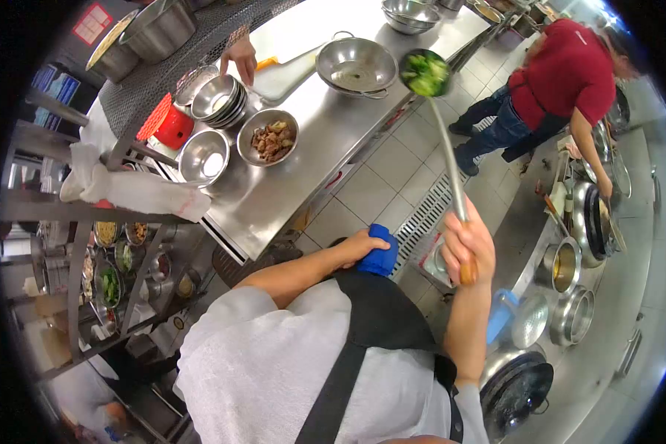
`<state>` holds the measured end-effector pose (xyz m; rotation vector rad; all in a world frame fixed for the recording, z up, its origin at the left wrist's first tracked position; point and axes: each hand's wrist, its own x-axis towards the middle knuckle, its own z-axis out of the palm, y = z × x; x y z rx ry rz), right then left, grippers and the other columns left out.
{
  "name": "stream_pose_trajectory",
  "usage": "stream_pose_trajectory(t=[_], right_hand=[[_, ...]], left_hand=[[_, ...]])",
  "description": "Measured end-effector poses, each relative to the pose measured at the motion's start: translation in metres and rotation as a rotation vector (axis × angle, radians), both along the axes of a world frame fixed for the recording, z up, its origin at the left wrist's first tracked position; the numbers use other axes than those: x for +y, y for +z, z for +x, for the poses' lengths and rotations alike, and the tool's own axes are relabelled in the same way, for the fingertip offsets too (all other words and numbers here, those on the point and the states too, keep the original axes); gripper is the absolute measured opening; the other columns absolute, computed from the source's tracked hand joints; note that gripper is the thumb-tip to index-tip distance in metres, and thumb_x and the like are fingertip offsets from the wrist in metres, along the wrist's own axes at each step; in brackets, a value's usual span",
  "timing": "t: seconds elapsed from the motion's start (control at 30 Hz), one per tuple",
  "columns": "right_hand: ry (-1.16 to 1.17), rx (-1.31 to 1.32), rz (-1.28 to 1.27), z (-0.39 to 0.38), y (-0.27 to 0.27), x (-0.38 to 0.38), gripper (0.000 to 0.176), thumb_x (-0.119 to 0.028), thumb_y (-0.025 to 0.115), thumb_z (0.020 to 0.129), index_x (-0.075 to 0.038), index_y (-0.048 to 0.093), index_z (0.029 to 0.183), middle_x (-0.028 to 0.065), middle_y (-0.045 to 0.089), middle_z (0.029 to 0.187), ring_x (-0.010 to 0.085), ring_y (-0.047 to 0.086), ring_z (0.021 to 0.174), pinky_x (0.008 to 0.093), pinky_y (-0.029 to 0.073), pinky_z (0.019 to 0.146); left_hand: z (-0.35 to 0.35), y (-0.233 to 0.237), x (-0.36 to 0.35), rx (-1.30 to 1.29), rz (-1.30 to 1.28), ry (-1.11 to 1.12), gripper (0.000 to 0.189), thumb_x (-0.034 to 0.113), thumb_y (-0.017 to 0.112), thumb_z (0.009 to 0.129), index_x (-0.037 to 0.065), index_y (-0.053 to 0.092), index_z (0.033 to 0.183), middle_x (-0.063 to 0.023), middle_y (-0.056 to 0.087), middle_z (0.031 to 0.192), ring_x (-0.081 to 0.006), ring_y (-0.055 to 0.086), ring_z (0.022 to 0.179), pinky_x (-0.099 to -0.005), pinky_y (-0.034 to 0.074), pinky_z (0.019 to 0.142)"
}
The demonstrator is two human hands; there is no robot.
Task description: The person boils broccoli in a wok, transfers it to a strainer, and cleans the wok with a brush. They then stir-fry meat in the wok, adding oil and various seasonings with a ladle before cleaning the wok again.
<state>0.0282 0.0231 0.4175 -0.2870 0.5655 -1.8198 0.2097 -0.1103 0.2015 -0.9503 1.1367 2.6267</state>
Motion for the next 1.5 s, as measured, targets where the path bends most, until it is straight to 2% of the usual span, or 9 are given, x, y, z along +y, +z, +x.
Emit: stream_pose_trajectory(t=[0.17,0.33,0.47,0.53,0.63,0.87,1.03,1.23,1.5], right_hand=[[0.087,0.370,0.325,-0.004,-0.020,-0.115,0.081,-0.002,0.063,0.092,-0.003,0.026,0.164,0.0093,0.063,0.097,0.0117,0.056,0.059,0.0293,0.048,0.050],[-0.106,1.681,0.761,0.007,-0.065,-0.162,0.078,0.001,0.058,0.086,0.001,0.033,0.160,0.0018,0.061,0.077,0.0139,0.059,0.063,0.0280,0.044,0.051],[-0.231,1.473,0.806,-0.011,-0.062,-0.141,0.079,-0.002,0.064,0.089,-0.001,0.032,0.161,0.0117,0.065,0.095,0.0151,0.062,0.068,0.0315,0.051,0.055],[-0.112,0.446,0.364,-0.025,-0.036,-0.100,0.077,-0.003,0.062,0.094,-0.007,0.029,0.163,0.0083,0.064,0.099,0.0128,0.056,0.063,0.0282,0.048,0.051],[-0.175,0.109,0.206,-0.019,-0.020,-0.005,0.078,-0.006,0.064,0.095,-0.007,0.027,0.164,0.0115,0.061,0.110,0.0110,0.054,0.061,0.0267,0.047,0.049],[-0.838,0.112,0.250,0.123,-0.008,0.258,0.091,-0.008,0.072,0.089,-0.003,0.023,0.165,0.0115,0.056,0.103,0.0083,0.056,0.060,0.0231,0.047,0.049],[-1.474,0.150,0.985,0.185,-0.010,0.379,0.088,0.003,0.062,0.088,-0.012,0.026,0.167,0.0054,0.058,0.094,0.0099,0.056,0.061,0.0264,0.047,0.051],[-1.253,-0.082,1.763,0.190,-0.032,0.538,0.083,0.004,0.056,0.091,-0.013,0.026,0.167,0.0041,0.059,0.092,0.0104,0.052,0.058,0.0269,0.045,0.049],[-1.715,0.112,0.791,0.011,-0.059,0.676,0.080,-0.003,0.065,0.097,-0.013,0.027,0.166,0.0024,0.059,0.092,0.0096,0.053,0.061,0.0249,0.044,0.048]], left_hand=[[0.016,-0.011,-0.053,-0.099,-0.068,0.117,0.049,0.021,0.081,0.084,0.001,0.062,0.124,-0.0119,0.073,0.107,-0.0240,0.074,0.090,-0.0393,0.062,0.081],[0.023,-0.013,-0.073,-0.141,-0.022,0.123,0.044,0.019,0.079,0.086,0.002,0.063,0.123,-0.0129,0.072,0.105,-0.0245,0.074,0.089,-0.0407,0.063,0.079],[0.004,-0.021,-0.073,-0.105,-0.016,0.112,0.042,0.020,0.078,0.086,-0.001,0.064,0.120,-0.0128,0.072,0.102,-0.0245,0.074,0.089,-0.0400,0.062,0.080],[-0.005,-0.011,-0.064,-0.129,-0.010,-0.006,0.042,0.020,0.078,0.085,-0.002,0.066,0.117,-0.0114,0.072,0.101,-0.0235,0.073,0.088,-0.0386,0.062,0.080],[-0.037,0.013,-0.052,-0.168,-0.090,-0.123,0.039,0.017,0.078,0.086,-0.002,0.066,0.118,-0.0114,0.072,0.103,-0.0248,0.073,0.090,-0.0394,0.061,0.083],[-0.116,0.018,0.026,-0.108,-0.188,-0.500,0.043,0.011,0.073,0.089,-0.007,0.060,0.126,-0.0172,0.071,0.109,-0.0279,0.073,0.097,-0.0406,0.060,0.087],[-0.163,0.027,0.130,-0.079,-0.288,-0.723,0.042,0.012,0.072,0.091,-0.007,0.060,0.127,-0.0162,0.070,0.109,-0.0272,0.072,0.097,-0.0396,0.060,0.085],[-0.206,0.051,0.281,0.039,-0.180,-0.826,0.040,0.008,0.072,0.091,-0.004,0.062,0.127,-0.0135,0.070,0.109,-0.0254,0.071,0.097,-0.0393,0.060,0.086],[-0.280,0.034,0.446,0.313,-0.671,-1.008,0.055,0.023,0.084,0.087,-0.004,0.061,0.130,-0.0143,0.072,0.110,-0.0195,0.070,0.095,-0.0362,0.059,0.084]])
